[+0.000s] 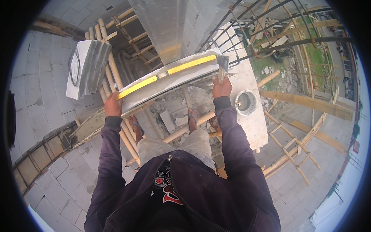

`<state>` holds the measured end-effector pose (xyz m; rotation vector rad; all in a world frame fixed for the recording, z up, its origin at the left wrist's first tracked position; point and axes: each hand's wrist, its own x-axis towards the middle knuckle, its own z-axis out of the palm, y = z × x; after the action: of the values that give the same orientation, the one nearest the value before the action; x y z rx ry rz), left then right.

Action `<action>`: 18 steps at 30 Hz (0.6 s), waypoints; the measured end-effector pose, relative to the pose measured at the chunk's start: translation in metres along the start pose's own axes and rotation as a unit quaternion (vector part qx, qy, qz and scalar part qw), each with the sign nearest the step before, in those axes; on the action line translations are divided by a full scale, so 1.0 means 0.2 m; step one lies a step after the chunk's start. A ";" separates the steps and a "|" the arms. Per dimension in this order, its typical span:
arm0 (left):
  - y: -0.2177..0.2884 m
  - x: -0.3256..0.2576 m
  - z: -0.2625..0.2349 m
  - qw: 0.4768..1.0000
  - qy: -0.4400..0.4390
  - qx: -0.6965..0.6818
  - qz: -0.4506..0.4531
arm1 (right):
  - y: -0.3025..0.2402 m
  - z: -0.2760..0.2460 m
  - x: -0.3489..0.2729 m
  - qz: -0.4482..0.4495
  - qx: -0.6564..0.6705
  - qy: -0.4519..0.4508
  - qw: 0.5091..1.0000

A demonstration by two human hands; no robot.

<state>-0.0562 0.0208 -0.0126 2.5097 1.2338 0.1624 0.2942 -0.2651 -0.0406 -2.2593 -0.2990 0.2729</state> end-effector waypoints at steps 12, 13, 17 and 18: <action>-0.03 -0.05 0.05 0.998 0.063 -0.012 0.003 | -0.06 0.12 0.37 -0.017 0.003 -0.015 1.000; -0.04 -0.05 0.06 0.998 0.066 -0.017 0.004 | -0.03 0.13 0.38 -0.020 0.011 -0.019 1.000; -0.05 -0.07 0.06 0.997 0.068 -0.022 0.000 | -0.08 0.14 0.37 0.006 0.028 -0.032 0.999; -0.05 -0.06 0.06 0.998 0.063 -0.018 -0.007 | -0.05 0.15 0.38 0.007 0.021 -0.029 0.999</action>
<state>-0.0686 0.0135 -0.0274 2.4931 1.2831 0.3407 0.3564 -0.2149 -0.0593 -2.2152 -0.3051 0.3485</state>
